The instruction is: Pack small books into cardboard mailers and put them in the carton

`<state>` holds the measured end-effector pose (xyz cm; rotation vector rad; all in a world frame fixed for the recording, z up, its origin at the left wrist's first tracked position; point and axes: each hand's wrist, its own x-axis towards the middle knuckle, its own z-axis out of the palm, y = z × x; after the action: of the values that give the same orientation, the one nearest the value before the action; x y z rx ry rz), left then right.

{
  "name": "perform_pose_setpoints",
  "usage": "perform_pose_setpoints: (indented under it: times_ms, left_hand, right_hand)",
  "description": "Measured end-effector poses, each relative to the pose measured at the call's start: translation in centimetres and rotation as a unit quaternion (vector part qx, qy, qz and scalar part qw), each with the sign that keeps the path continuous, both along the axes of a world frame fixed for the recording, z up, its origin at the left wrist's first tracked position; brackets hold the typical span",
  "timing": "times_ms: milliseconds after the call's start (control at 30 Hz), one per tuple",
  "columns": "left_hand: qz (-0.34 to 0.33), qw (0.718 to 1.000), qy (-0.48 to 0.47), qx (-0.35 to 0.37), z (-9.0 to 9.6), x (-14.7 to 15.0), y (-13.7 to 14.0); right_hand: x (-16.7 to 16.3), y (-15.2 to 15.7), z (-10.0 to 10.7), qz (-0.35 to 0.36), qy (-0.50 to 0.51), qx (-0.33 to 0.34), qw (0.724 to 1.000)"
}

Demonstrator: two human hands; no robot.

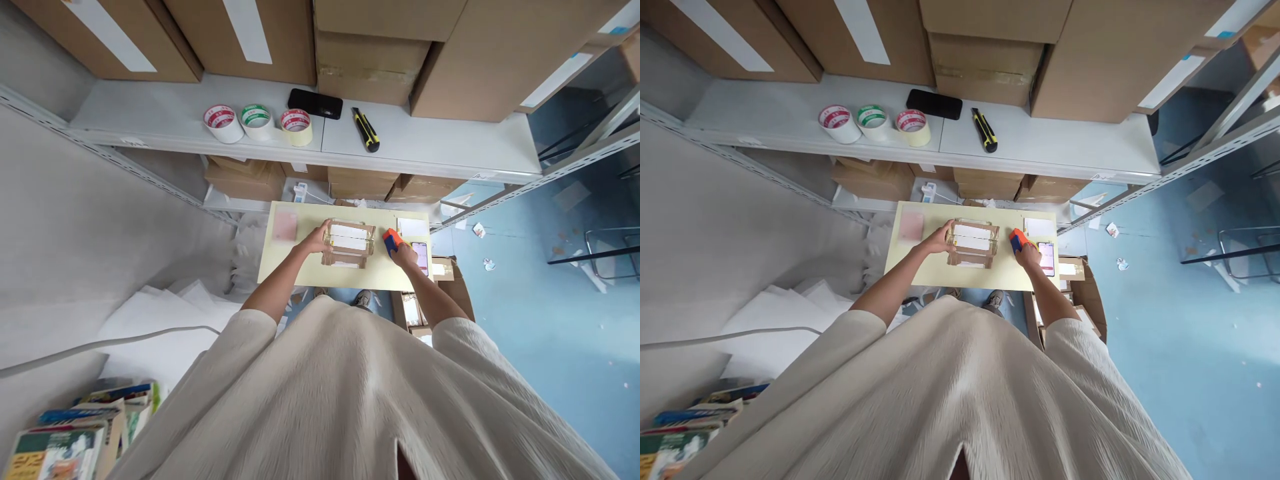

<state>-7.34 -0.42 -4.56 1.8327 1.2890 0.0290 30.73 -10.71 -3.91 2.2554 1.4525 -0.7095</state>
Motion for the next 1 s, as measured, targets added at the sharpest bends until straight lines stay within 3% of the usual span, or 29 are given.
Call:
perform_pose_setpoints:
  times_ms: [133,233,333,433,567,667,767,867,933,1000]
  left_hand:
    - [0.011,0.999,-0.001,-0.039,0.0,-0.3,0.2]
    - [0.014,0.999,0.000,-0.036,0.1,-0.2,0.6]
    - [0.050,0.999,-0.008,-0.010,0.1,0.3,1.2]
    - [0.097,0.995,-0.016,-0.005,-0.1,1.1,1.6]
    - [0.113,0.993,-0.015,-0.009,-0.1,1.7,1.5]
    - [0.143,0.988,-0.056,0.022,0.1,1.6,1.6]
    - [0.188,0.969,-0.138,0.083,0.6,1.6,2.1]
    - [0.231,0.944,-0.199,0.127,1.0,1.8,2.6]
    - [0.250,0.936,-0.208,0.137,0.9,2.0,2.4]
    - [0.261,0.937,-0.187,0.136,0.5,1.9,1.7]
  right_hand:
    - [-1.3,-0.4,-0.4,-0.002,-0.007,-0.002,1.000]
    - [-3.2,0.2,0.5,0.002,-0.001,0.066,0.998]
    - [-5.6,1.9,1.7,0.008,0.089,0.136,0.987]
    - [-7.5,3.6,2.5,0.035,0.130,0.132,0.982]
    - [-8.5,4.7,3.4,0.082,0.097,0.104,0.986]
    - [-8.3,4.7,3.9,0.099,0.078,0.131,0.983]
    - [-7.8,4.7,3.9,0.067,0.124,0.255,0.956]
    - [-7.5,4.7,3.2,0.011,0.214,0.392,0.895]
    - [-7.5,4.4,2.5,-0.010,0.253,0.417,0.873]
    - [-7.7,3.5,1.4,-0.026,0.273,0.403,0.873]
